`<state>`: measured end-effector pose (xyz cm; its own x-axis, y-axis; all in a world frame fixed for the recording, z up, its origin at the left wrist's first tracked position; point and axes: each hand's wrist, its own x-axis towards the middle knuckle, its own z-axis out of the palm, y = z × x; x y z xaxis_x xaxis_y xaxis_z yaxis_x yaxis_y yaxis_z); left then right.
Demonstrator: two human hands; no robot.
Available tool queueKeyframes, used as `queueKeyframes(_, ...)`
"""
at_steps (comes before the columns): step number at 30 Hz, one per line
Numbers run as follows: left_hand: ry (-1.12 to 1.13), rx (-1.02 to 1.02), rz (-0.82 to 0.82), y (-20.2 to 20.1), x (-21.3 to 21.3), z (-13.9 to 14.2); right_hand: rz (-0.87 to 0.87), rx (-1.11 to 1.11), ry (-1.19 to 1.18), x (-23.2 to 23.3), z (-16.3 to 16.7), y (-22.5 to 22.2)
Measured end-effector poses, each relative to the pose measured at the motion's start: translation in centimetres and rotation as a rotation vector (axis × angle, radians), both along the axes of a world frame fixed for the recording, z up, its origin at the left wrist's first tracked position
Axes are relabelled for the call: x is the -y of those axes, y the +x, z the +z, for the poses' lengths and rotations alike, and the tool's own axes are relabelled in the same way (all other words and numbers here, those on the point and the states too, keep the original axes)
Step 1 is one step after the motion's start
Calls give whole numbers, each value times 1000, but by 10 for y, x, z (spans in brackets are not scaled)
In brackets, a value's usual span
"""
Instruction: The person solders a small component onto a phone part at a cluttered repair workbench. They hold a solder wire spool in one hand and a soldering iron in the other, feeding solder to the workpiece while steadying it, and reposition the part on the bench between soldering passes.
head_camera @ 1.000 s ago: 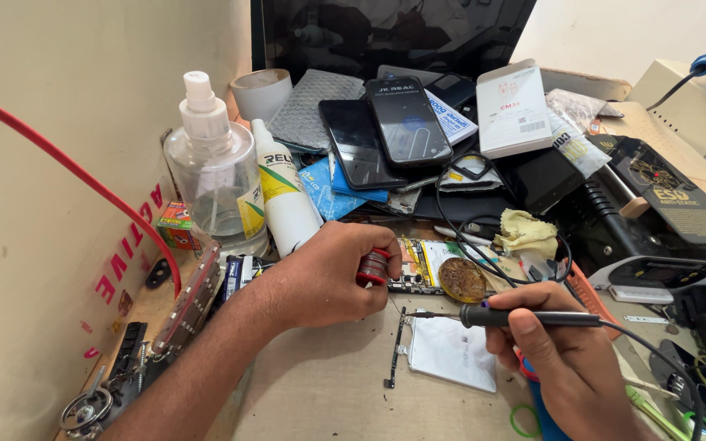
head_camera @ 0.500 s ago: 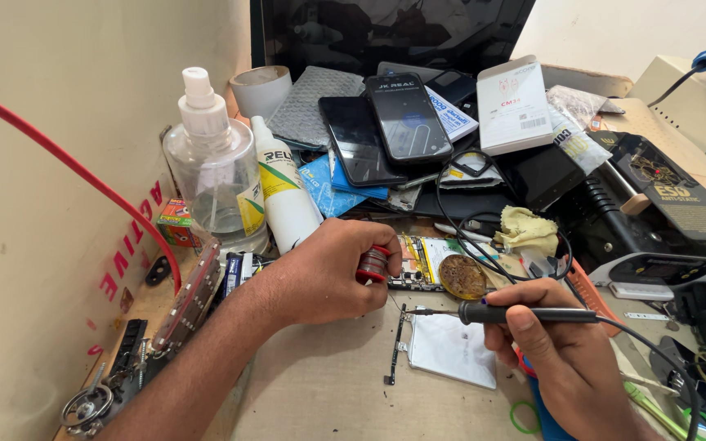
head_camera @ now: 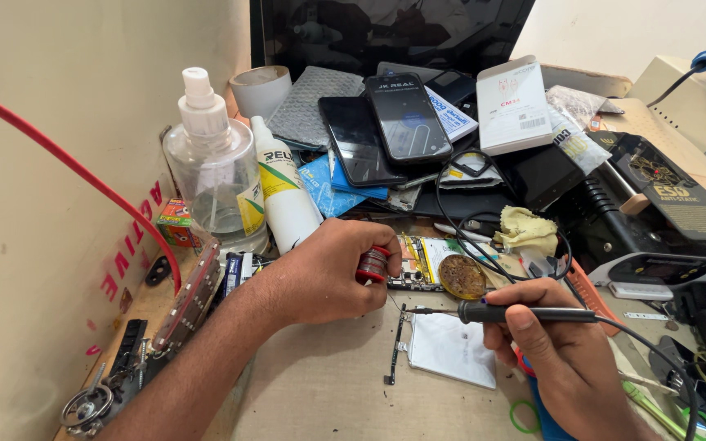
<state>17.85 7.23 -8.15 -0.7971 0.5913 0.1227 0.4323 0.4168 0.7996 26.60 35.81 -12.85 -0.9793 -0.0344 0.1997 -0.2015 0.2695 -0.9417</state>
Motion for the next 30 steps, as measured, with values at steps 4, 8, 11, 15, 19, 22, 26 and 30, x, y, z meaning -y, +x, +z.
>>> queueKeyframes(4, 8, -21, -1, 1, 0, 1, -8, 14, 6, -1, 0, -1)
queueKeyframes(8, 3, -3, 4, 2, 0, 2, -11, -3, -5, 0, -1, 0)
queueKeyframes(11, -3, -4, 5, 1, 0, 2, -7, 9, -9, -1, -1, 0)
queueKeyframes(15, 23, -23, -8, 1, 0, 1, 3, 8, -14, -2, -1, 0)
queueKeyframes(19, 8, -32, -3, 0, 1, 1, 15, -1, -18, -2, -2, 0)
queueKeyframes(22, 9, -37, -3, 1, 0, 0, 34, -16, -19, -2, -3, 0)
queueKeyframes(26, 7, -34, -7, 0, 0, 0, 26, -24, -7, -2, -3, 0)
queueKeyframes(30, -4, -20, 4, 1, -1, 0, 17, -6, -14, -2, -2, 1)
